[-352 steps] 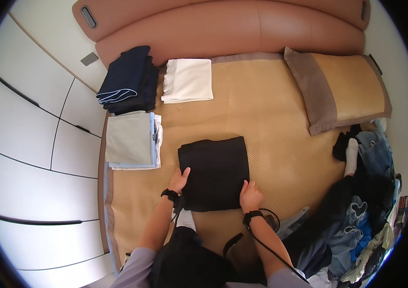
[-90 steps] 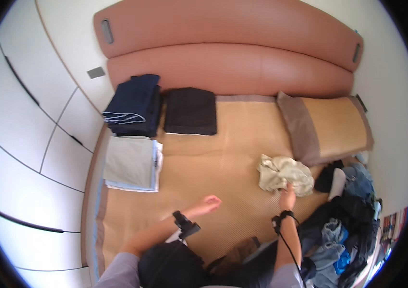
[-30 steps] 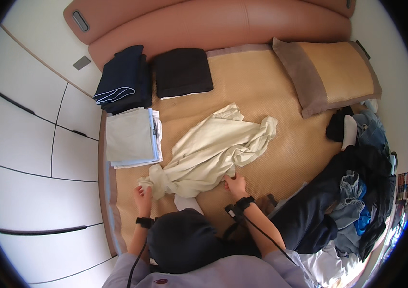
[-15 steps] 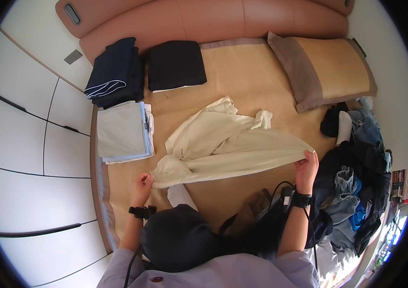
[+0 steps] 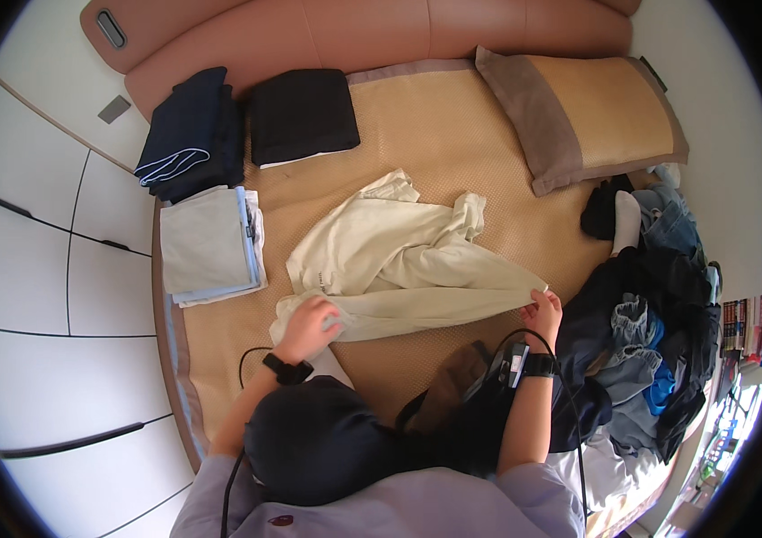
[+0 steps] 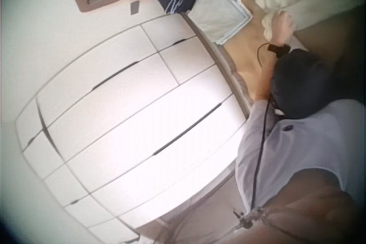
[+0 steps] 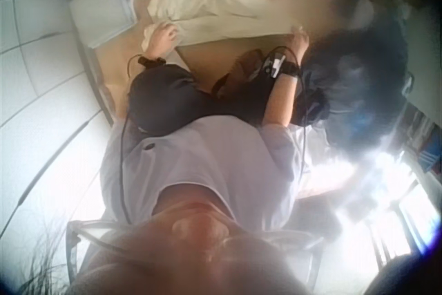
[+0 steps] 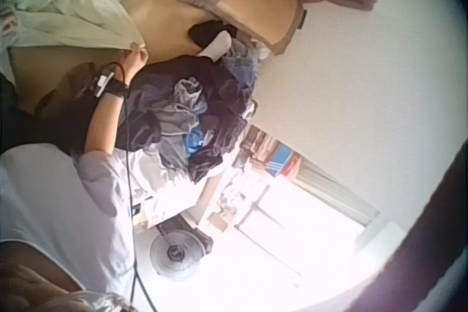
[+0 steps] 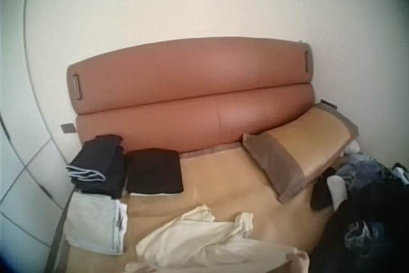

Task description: The person folds black trousers, a light-colored t-shirt, and a light-blue garment on a bed and places them in a stack.

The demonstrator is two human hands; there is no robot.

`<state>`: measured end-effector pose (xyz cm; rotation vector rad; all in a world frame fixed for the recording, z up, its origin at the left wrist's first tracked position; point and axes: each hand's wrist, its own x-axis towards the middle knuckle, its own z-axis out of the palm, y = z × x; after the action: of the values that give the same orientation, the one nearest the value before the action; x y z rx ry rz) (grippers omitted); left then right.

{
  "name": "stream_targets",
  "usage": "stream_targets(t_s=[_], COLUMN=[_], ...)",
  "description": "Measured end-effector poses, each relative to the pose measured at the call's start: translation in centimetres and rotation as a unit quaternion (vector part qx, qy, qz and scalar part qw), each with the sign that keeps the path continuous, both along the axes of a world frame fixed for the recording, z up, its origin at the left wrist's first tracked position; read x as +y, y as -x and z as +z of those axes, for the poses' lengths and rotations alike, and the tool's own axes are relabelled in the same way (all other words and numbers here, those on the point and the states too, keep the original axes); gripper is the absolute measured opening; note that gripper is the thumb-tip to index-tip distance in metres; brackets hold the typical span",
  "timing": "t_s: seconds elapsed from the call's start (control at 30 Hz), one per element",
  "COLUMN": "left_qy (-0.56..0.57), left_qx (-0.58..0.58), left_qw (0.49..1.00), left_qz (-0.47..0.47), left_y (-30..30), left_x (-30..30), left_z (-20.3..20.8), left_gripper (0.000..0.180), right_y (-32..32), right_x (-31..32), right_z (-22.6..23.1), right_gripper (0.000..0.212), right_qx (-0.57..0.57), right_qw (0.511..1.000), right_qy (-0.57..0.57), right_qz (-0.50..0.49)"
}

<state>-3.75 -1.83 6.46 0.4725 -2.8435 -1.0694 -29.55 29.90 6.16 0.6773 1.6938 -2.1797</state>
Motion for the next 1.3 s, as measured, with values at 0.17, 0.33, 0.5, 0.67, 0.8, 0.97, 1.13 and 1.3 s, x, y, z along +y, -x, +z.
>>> stream_targets(t_s=[0.17,0.33,0.5,0.67,0.8,0.97,1.13,1.3], left_qy=[0.136,0.162,-0.080,-0.073,-0.107,-0.096,-0.091,-0.081], left_qx=[0.042,-0.016,-0.066,-0.053,-0.055,-0.084,-0.088,-0.037], left_qw=[0.979,0.970,0.994,0.995,0.992,0.992,0.992,0.995], left_qz=[-0.148,-0.183,-0.047,-0.030,0.024,-0.002,0.009,0.046], left_y=[3.3,2.9,0.8,-2.2,-4.1,-6.7,-8.5,-8.1], left_x=[3.1,2.4,0.6,-1.3,-1.7,-2.2,-3.1,-4.3], left_z=[-1.8,-3.4,0.2,4.8,6.6,8.7,12.5,20.9], left_gripper=[0.022,0.019,0.022,0.028,0.026,0.020,0.013,0.014], right_y=[-0.8,-1.4,-0.6,-0.8,-0.9,-0.7,-0.6,0.1], right_x=[0.1,-1.2,0.6,-0.2,0.0,2.2,4.0,6.5], right_z=[0.3,2.9,2.5,3.3,5.3,10.7,17.8,23.4], right_gripper=[0.017,0.038,0.042,0.043,0.043,0.023,0.018,0.017], right_qx=[0.002,0.019,0.027,0.005,-0.027,-0.026,0.006,0.040], right_qw=[0.999,0.999,0.997,0.986,0.981,0.897,0.825,0.827], right_qy=[0.044,0.029,0.063,0.150,0.141,-0.087,-0.207,-0.244], right_qz=[-0.021,-0.020,0.021,0.067,0.128,0.433,0.526,0.504])
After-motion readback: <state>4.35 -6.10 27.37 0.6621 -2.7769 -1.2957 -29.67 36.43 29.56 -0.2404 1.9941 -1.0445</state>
